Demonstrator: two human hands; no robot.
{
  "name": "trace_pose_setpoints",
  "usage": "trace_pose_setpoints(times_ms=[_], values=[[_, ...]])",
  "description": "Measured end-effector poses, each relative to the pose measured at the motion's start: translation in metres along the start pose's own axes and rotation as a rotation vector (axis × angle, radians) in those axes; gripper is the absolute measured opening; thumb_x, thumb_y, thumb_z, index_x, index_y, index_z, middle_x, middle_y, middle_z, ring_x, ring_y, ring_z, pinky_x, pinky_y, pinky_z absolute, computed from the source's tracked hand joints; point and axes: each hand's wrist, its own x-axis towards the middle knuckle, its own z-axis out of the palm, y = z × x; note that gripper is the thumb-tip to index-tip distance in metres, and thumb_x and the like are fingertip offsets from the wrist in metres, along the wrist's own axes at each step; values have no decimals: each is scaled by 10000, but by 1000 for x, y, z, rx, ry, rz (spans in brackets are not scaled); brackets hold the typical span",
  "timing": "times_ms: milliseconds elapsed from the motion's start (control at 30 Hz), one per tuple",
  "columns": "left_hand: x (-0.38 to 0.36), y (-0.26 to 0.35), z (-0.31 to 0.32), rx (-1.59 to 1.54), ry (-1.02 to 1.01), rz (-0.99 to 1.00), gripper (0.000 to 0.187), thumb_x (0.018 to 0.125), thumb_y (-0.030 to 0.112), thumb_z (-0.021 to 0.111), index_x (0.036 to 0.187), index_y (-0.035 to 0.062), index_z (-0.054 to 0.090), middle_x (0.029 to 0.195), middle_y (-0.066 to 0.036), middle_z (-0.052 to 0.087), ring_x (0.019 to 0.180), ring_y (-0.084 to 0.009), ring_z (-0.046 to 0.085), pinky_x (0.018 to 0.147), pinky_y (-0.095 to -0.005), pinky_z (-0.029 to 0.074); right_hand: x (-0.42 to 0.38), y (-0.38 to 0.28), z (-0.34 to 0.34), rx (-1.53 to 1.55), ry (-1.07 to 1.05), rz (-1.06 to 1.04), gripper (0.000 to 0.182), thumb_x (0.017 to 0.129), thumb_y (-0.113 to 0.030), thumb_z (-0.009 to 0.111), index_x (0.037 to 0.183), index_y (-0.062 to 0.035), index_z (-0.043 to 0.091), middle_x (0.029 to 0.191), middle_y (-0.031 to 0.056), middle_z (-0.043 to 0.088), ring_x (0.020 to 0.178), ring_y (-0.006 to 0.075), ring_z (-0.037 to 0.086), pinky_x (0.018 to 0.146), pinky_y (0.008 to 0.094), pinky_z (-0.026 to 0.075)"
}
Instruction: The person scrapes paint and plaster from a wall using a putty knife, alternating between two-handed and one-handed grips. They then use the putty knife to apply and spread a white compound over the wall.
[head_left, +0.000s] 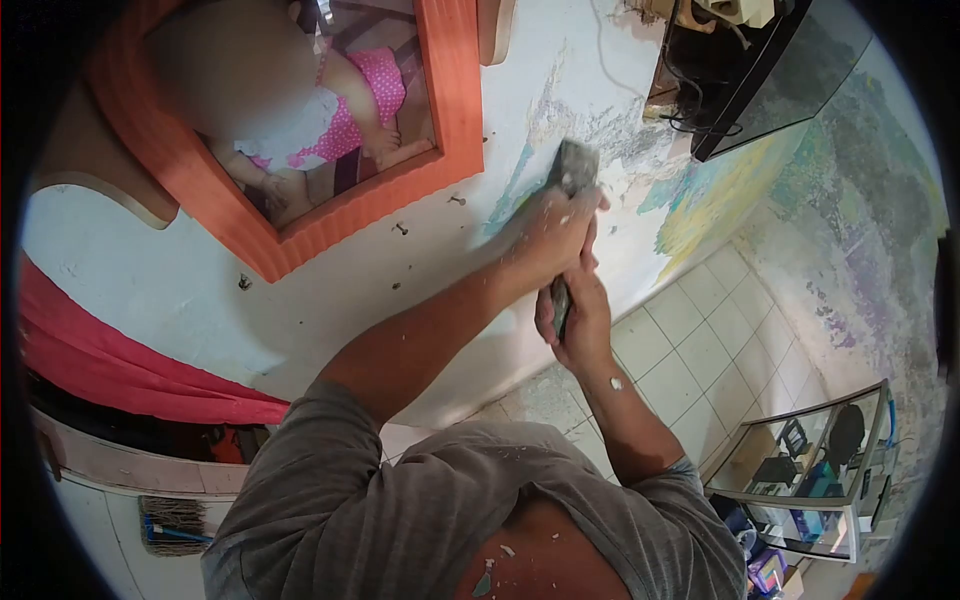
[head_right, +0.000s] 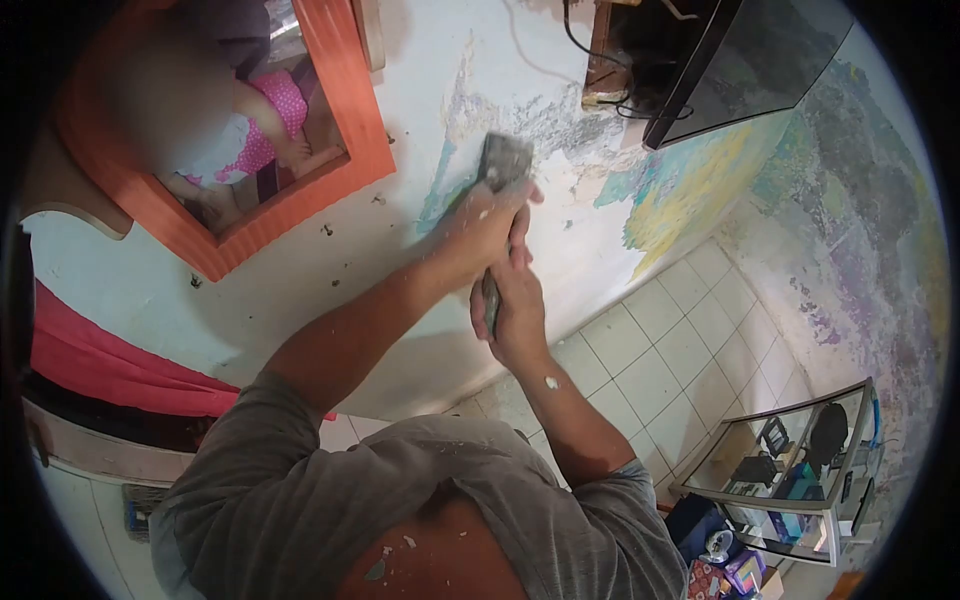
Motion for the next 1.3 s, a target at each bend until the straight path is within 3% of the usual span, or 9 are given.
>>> trace_pose_setpoints(times_ms=[100,300,367,433,633,767,933,1033,1300], values=[[-19,-35,-6,102,-51,105,340,982,329,462,983,1,552,540,-26,431,443,-163,535,491,-332,492,-27,16,2,-95,1,-36,769,1006,-393,453,1571,-200,-31,583,42,499,331,126,391,303,226,315],[12,9,-3,51,-71,52,332,966,322,475,982,1,555,592,-45,442,479,-177,538,509,-345,487,11,-7,-3,2,-18,-5,482,1013,-428,446,1319,-64,367,558,43,486,321,131,381,306,241,308],[7,4,-4,37,-56,40,320,963,312,483,995,0,547,617,-47,441,498,-184,544,518,-359,487,5,-10,-1,-69,23,-33,363,1004,-418,460,939,-62,471,555,78,503,348,143,412,321,244,303],[-21,-30,-10,21,-67,113,291,979,303,501,1012,15,527,606,-39,437,483,-163,542,521,-342,504,-20,15,-10,-172,-46,-11,721,1012,-435,437,1532,-61,107,566,31,488,354,123,408,325,232,315],[-56,-58,-18,-141,53,-130,314,1003,326,481,991,15,521,571,-38,453,446,-152,521,568,-336,533,-59,58,-9,-160,43,120,529,1018,-398,438,1410,-52,358,508,34,475,351,129,417,313,254,308],[-51,-59,-22,-136,84,-101,332,1000,337,475,966,10,521,568,-38,449,442,-154,519,564,-339,535,-38,50,-14,-170,-58,202,282,1029,-359,431,999,-86,497,545,71,513,343,141,415,309,256,311],[-60,-62,-24,-23,101,-24,343,999,343,477,983,4,527,566,-36,445,436,-157,515,543,-339,528,-57,62,0,-141,-24,49,605,1027,-393,427,1521,-104,232,535,47,482,337,120,383,318,244,309],[-45,-43,-25,35,50,38,352,993,349,488,987,0,534,563,-38,443,440,-163,522,531,-338,520,-28,37,11,-99,-24,98,775,1020,-406,431,1564,-129,-47,531,29,461,337,110,368,324,235,307],[-58,-54,-15,-116,95,-122,297,982,295,487,961,1,529,550,-34,437,408,-165,498,503,-357,511,-48,16,20,-274,-33,145,780,1006,-413,433,1565,-103,-14,532,50,489,337,121,402,320,230,310]])
